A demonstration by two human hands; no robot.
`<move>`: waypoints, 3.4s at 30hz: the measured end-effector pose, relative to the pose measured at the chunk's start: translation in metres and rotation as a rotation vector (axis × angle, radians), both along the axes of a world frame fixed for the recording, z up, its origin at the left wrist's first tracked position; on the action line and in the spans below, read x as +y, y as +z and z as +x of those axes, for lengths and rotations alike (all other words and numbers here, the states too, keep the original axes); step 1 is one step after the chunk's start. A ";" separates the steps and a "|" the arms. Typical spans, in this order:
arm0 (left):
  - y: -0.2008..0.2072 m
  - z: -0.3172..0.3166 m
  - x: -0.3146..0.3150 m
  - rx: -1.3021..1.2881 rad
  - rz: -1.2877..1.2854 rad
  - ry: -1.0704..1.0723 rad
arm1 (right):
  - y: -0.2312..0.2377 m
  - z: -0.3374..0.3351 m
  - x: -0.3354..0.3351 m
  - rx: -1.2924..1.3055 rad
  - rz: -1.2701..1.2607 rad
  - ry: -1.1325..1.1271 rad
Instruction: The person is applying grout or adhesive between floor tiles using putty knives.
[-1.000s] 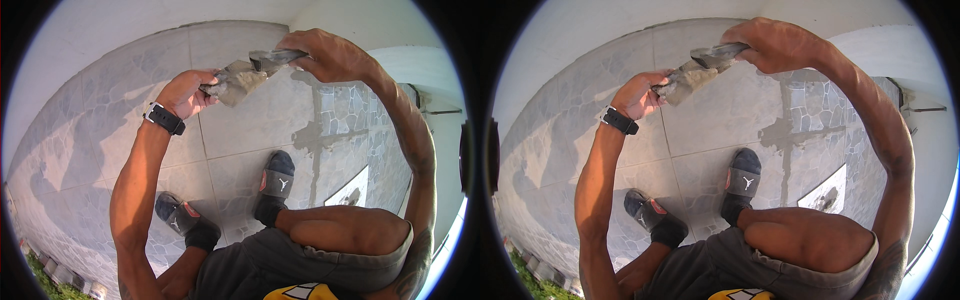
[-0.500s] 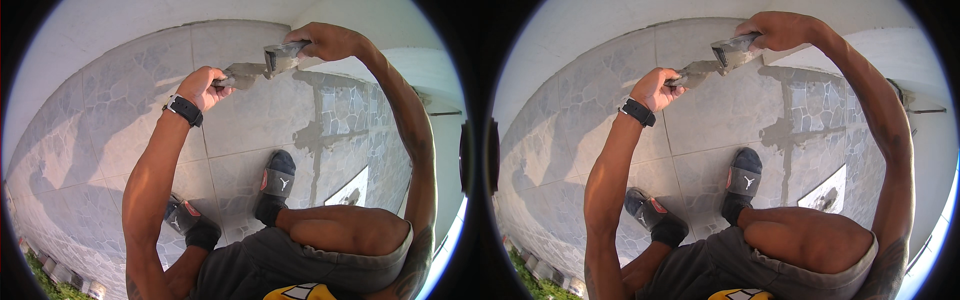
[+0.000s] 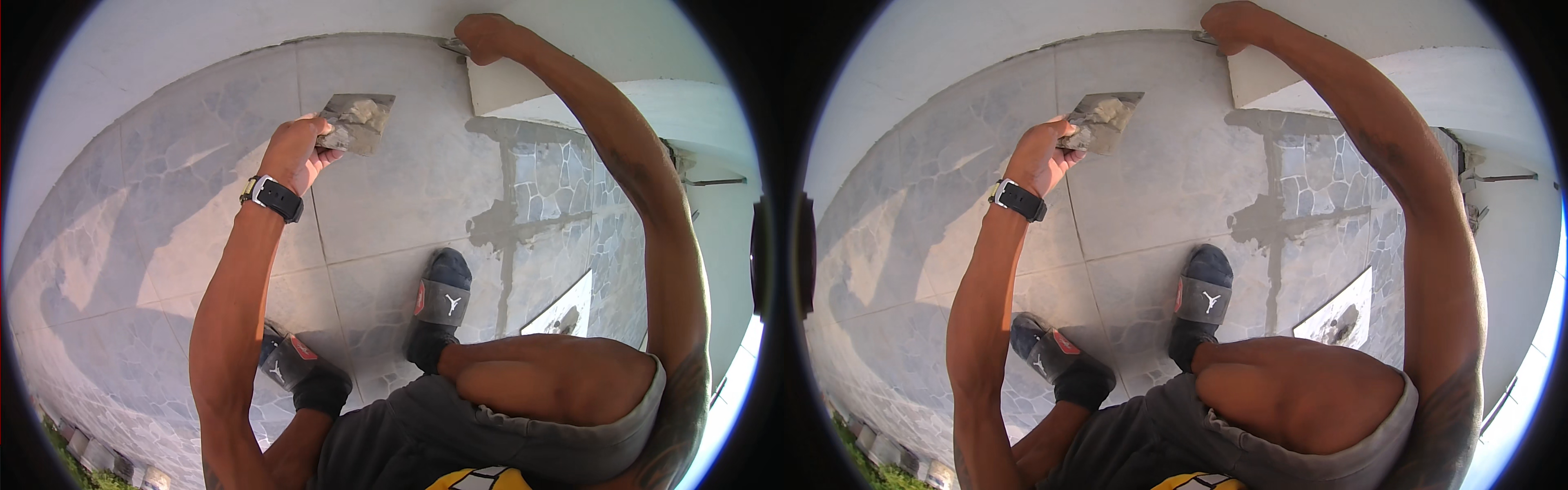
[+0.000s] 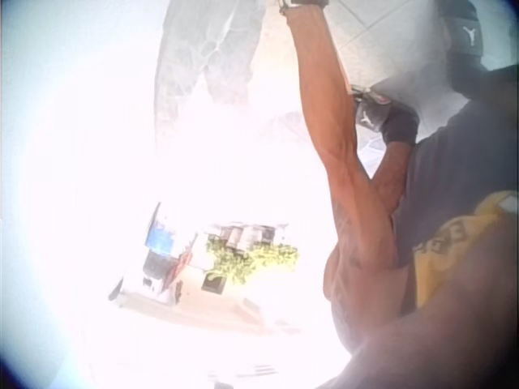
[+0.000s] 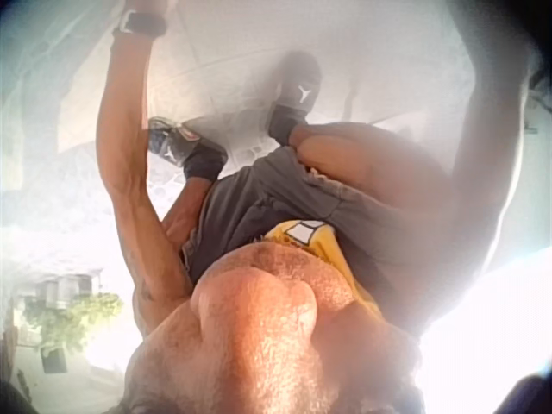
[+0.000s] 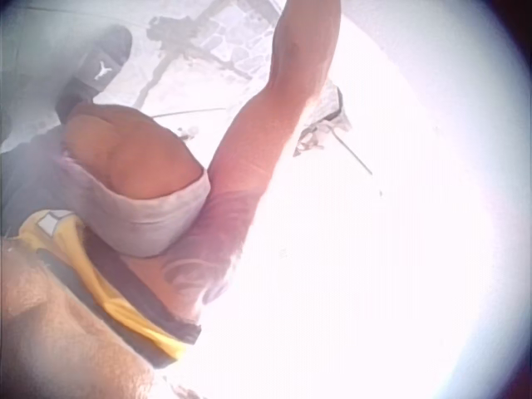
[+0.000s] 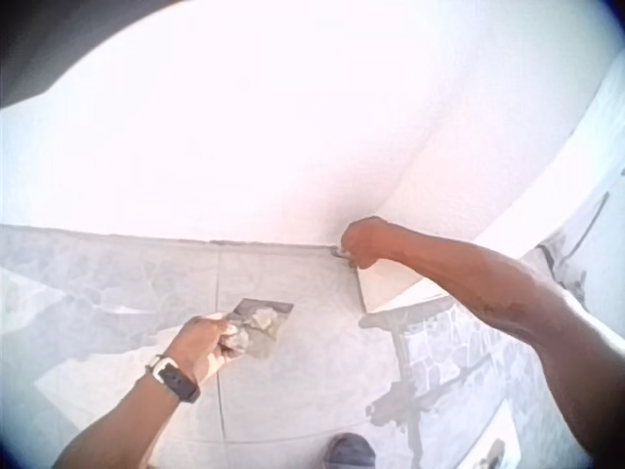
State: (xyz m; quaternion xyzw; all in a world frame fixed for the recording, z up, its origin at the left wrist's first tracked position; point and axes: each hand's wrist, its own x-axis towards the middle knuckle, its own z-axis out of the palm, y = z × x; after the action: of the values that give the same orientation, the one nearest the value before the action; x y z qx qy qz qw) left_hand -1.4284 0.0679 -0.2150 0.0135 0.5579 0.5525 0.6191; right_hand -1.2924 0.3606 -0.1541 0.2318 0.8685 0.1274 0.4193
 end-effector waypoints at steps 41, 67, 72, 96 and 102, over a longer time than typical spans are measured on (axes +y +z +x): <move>0.005 -0.011 -0.060 0.076 0.232 -0.070 | -0.111 0.049 -0.053 0.307 0.055 0.357; 0.021 0.028 -0.028 -0.111 0.191 0.249 | 0.061 0.076 -0.184 1.163 -0.423 -0.360; 0.034 0.036 -0.003 -0.116 0.211 0.235 | 0.034 0.085 -0.176 1.248 -0.184 0.227; 0.029 0.034 0.020 0.273 0.212 -0.018 | 0.041 0.088 -0.125 0.966 -0.374 -0.266; 0.023 0.030 0.008 0.215 0.150 -0.019 | 0.036 0.082 -0.145 0.904 -0.516 -0.310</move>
State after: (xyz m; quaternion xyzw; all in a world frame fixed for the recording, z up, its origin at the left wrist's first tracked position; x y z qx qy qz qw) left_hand -1.3980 0.0761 -0.1919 0.1243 0.5782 0.5819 0.5582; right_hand -1.2106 0.2160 -0.1186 0.2783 0.9210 -0.2658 0.0613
